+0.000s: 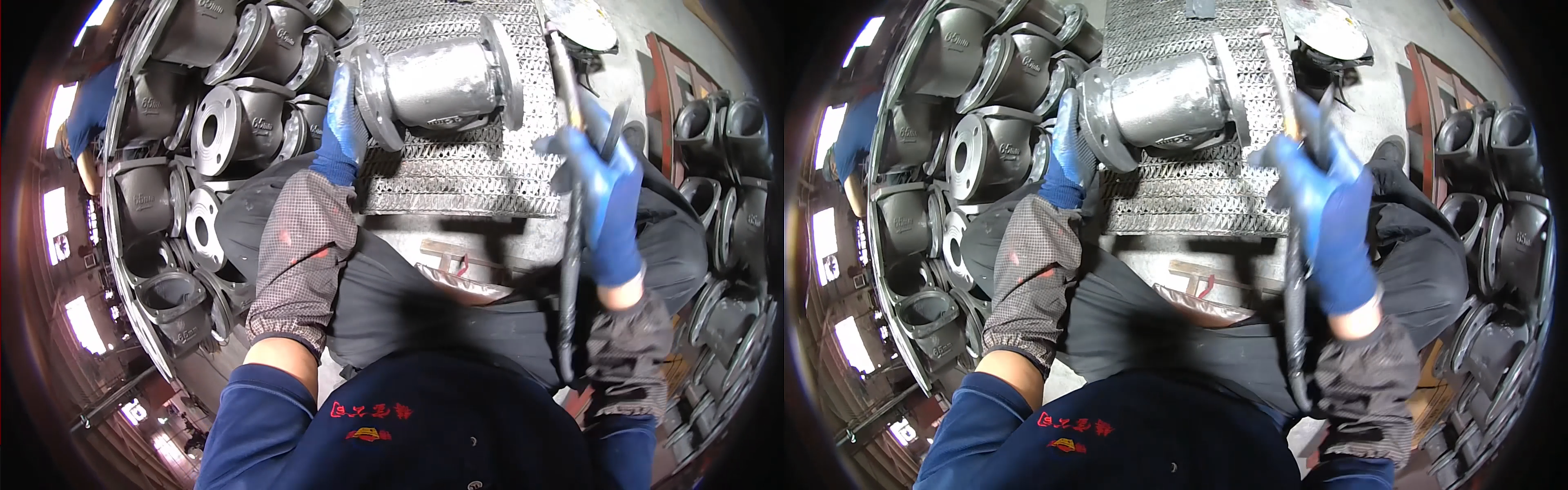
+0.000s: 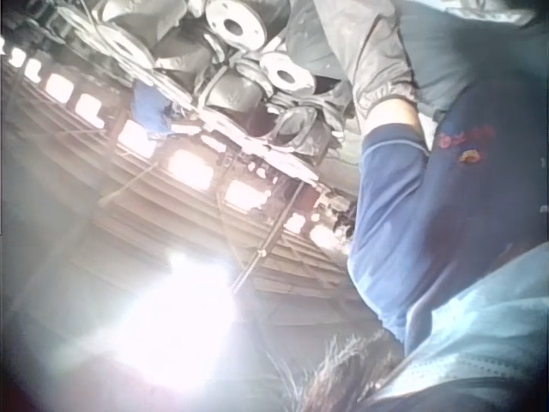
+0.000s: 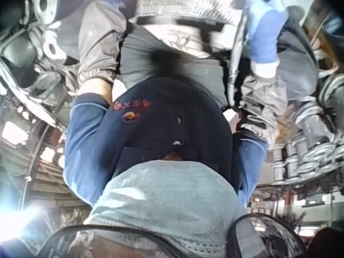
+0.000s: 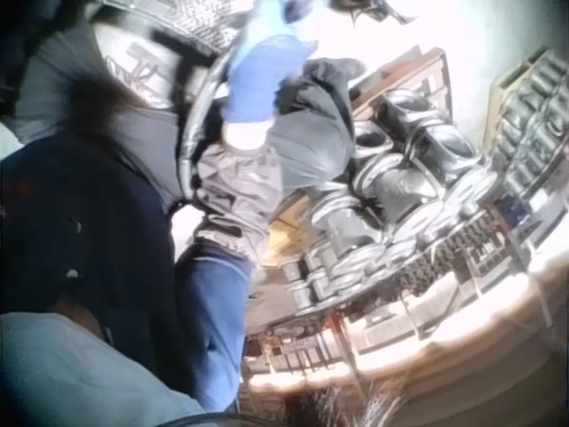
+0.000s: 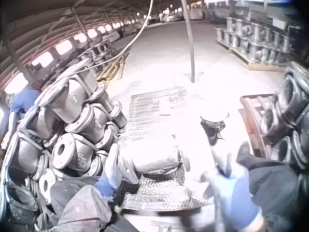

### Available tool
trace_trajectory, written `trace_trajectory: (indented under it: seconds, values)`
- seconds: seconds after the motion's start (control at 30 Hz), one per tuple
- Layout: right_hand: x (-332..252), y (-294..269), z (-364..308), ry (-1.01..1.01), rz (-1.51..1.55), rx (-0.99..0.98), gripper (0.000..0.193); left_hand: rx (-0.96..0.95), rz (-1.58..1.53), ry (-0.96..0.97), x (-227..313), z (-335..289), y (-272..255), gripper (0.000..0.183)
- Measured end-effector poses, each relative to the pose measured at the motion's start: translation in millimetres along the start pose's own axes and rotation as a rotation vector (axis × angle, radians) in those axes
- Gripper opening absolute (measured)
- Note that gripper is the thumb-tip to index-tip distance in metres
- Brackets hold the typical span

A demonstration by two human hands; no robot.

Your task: The person picks up metal valve bodies from a pile, places them on a work surface, and uses a handheld grinder to smooth the edges and surfaces before returning them to a pile.

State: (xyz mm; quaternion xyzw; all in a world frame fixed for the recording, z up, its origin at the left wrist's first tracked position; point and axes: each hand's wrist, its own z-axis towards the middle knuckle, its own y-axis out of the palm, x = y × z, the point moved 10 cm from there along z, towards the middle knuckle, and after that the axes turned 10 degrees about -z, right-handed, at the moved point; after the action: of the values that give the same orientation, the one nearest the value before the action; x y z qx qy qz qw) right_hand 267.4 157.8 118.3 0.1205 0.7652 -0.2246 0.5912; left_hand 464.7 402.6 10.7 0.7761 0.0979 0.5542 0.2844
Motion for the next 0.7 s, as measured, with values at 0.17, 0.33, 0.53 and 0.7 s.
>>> trace_trajectory:
  seconds: [0.17,0.33,0.53,0.7]
  values:
    - [63.8,1.5,80.5,0.127,0.083,0.005,0.043,0.017,-0.040,-0.008,-5.9,-6.4,15.3,0.047]
    - [89.2,20.1,104.0,-0.012,-0.130,0.140,0.041,0.027,-0.044,-0.015,-15.1,-3.4,-1.1,0.051]
    - [118.6,39.5,121.5,0.184,0.128,0.011,0.037,0.125,0.057,0.067,-14.3,-2.5,9.9,0.045]
    - [96.6,33.8,106.3,0.011,-0.190,-0.180,0.031,-0.085,0.402,0.239,34.9,-18.1,55.4,0.036]
